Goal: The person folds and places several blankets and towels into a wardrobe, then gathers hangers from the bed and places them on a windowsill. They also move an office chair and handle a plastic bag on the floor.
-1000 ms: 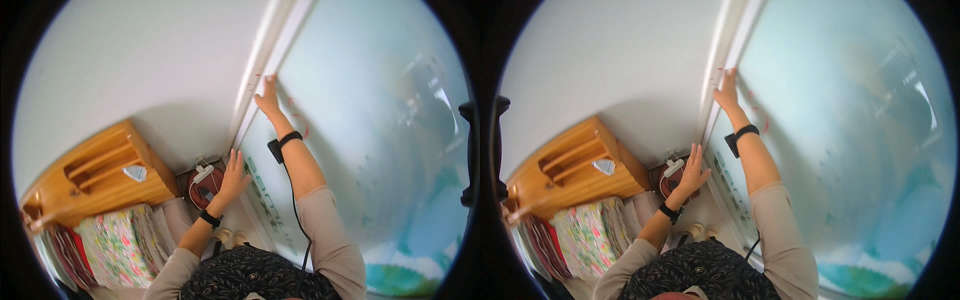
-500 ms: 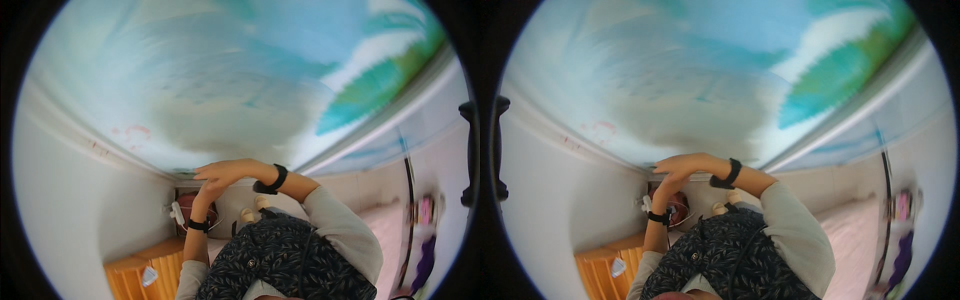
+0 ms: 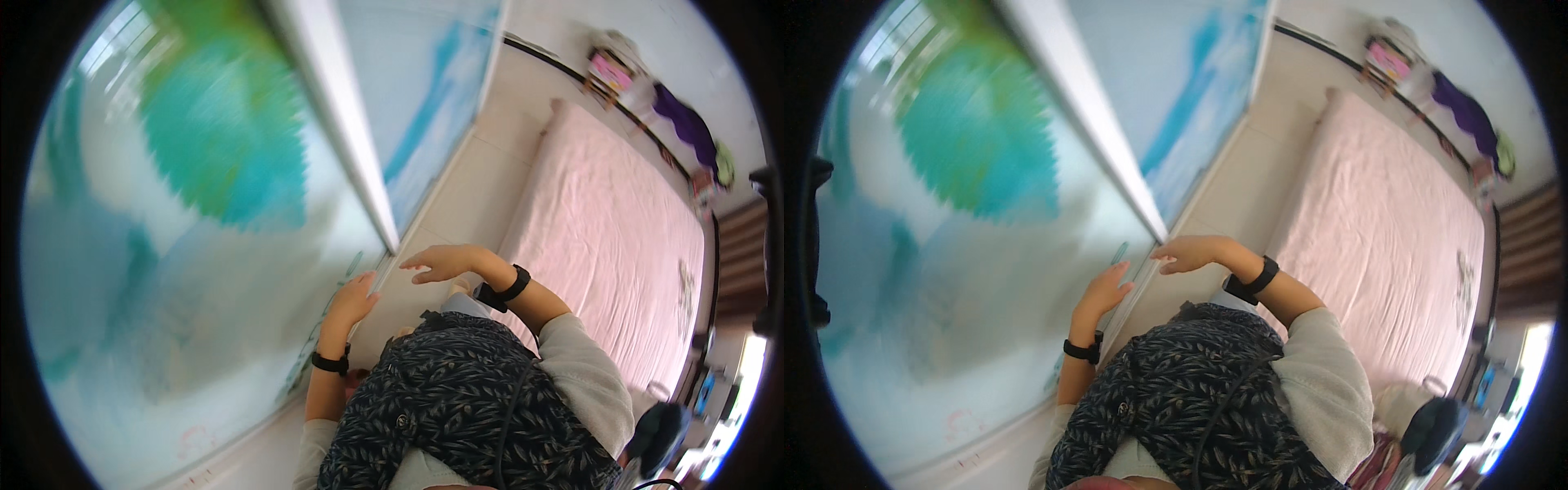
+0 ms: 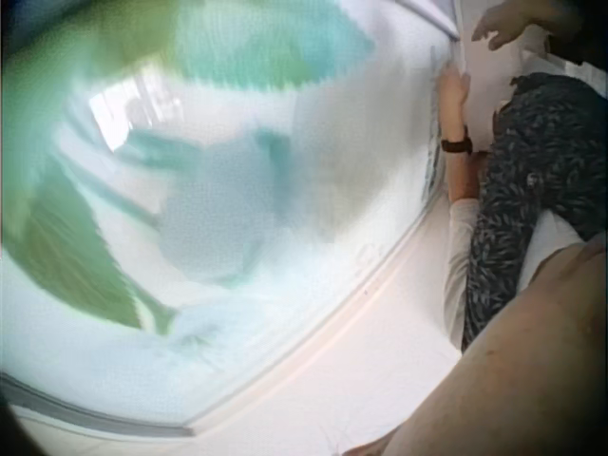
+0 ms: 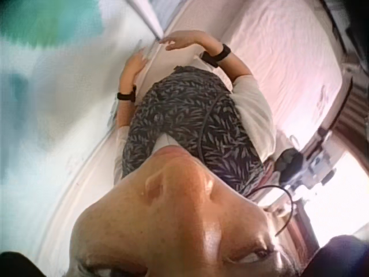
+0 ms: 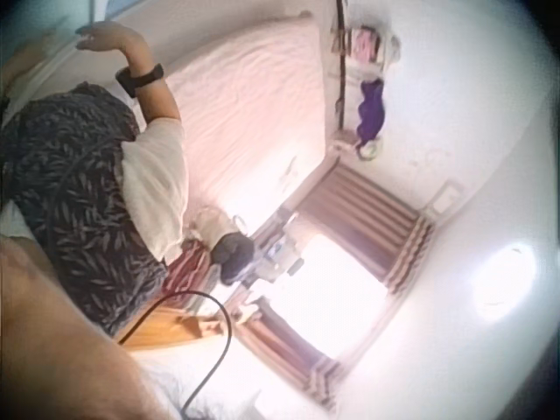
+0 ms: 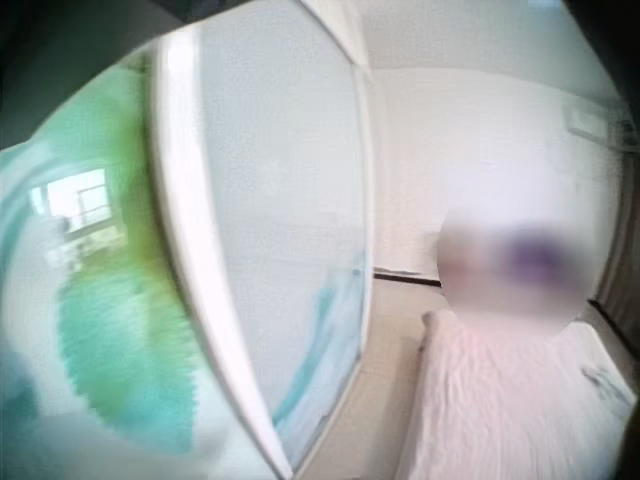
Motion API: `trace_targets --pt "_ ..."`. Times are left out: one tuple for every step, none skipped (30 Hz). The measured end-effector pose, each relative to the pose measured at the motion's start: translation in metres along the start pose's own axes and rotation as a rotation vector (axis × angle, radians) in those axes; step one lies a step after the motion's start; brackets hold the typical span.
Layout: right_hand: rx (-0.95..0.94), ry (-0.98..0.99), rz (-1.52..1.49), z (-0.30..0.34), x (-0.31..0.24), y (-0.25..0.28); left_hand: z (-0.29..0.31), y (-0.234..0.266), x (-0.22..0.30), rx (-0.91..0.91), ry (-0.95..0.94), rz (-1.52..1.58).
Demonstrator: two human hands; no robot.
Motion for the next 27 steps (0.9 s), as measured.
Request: trace_targets --pt "0.056 -0.038 0.015 0.019 0.011 0.004 -0.020 -0.006 0.010 -0.037 -0.031 -0.025" --pt "0.120 -0.108 0.092 0.038 0.021 0.008 -0.038 -0.010 0.021 -0.064 -0.077 -0.051" --pt "0.184 -0.160 0.145 0.058 0.033 0.013 -0.057 -0.015 0.035 -0.097 -0.123 -0.079" --pt "0.244 -0.206 0.196 0.079 0.046 0.018 -0.076 -0.022 0.050 -0.142 -0.153 -0.083" --pt "0.322 -0.244 0.172 0.102 0.060 0.023 -0.094 -0.030 0.066 -0.188 -0.185 -0.089" --pt "0.362 -0.287 0.119 0.120 0.077 0.026 -0.113 -0.038 0.083 -0.229 -0.219 -0.097" --pt "0.405 -0.336 0.066 0.136 0.088 0.039 -0.137 -0.034 0.100 -0.265 -0.275 -0.116" --pt "0.454 -0.387 0.009 0.166 0.108 0.046 -0.161 -0.045 0.123 -0.319 -0.274 -0.158" --pt "0.537 -0.422 -0.039 0.188 0.122 0.050 -0.179 -0.055 0.141 -0.357 -0.291 -0.192" --pt "0.592 -0.446 -0.037 0.207 0.135 0.054 -0.194 -0.064 0.158 -0.386 -0.322 -0.236" --pt "0.643 -0.468 -0.034 0.222 0.148 0.058 -0.211 -0.074 0.173 -0.419 -0.351 -0.247" --pt "0.678 -0.496 -0.033 0.237 0.161 0.062 -0.230 -0.089 0.188 -0.483 -0.348 -0.266" --pt "0.735 -0.539 -0.057 0.251 0.172 0.066 -0.247 -0.101 0.202 -0.539 -0.351 -0.286" --pt "0.769 -0.584 -0.036 0.255 0.184 0.067 -0.264 -0.116 0.206 -0.587 -0.366 -0.319" --pt "0.798 -0.623 -0.019 0.270 0.193 0.066 -0.274 -0.130 0.224 -0.591 -0.440 -0.349" --pt "0.828 -0.638 0.000 0.283 0.203 0.066 -0.287 -0.145 0.242 -0.610 -0.470 -0.287" --pt "0.877 -0.680 -0.014 0.291 0.210 0.067 -0.300 -0.157 0.257 -0.630 -0.501 -0.258" --pt "0.909 -0.702 -0.015 0.301 0.217 0.068 -0.312 -0.169 0.273 -0.647 -0.520 -0.210" --pt "0.915 -0.735 -0.017 0.310 0.226 0.072 -0.325 -0.181 0.291 -0.661 -0.569 -0.214" --pt "0.925 -0.761 -0.043 0.320 0.232 0.073 -0.335 -0.192 0.309 -0.681 -0.608 -0.202" --pt "0.926 -0.812 -0.036 0.329 0.243 0.085 -0.359 -0.203 0.328 -0.703 -0.644 -0.187" --pt "0.926 -0.851 -0.036 0.338 0.248 0.089 -0.369 -0.216 0.341 -0.715 -0.695 -0.193" --pt "0.918 -0.879 -0.037 0.345 0.254 0.093 -0.380 -0.227 0.352 -0.724 -0.733 -0.201" --pt "0.881 -0.918 -0.056 0.349 0.262 0.105 -0.400 -0.232 0.360 -0.731 -0.766 -0.212" --pt "0.904 -0.914 -0.051 0.355 0.271 0.120 -0.423 -0.237 0.369 -0.720 -0.800 -0.213" --pt "0.900 -0.924 -0.062 0.360 0.280 0.133 -0.448 -0.242 0.376 -0.708 -0.831 -0.215" --pt "0.933 -0.891 -0.043 0.366 0.289 0.148 -0.472 -0.246 0.381 -0.695 -0.873 -0.222"
Point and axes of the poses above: each hand's wrist, its own z-axis away from the middle knuckle, its own y-axis out of the back of the hand, x = y × z, the point moved 3 cm from there along -z, towards the middle knuckle, and after that the axes turned 9 degrees about x, right-handed, at the moved point
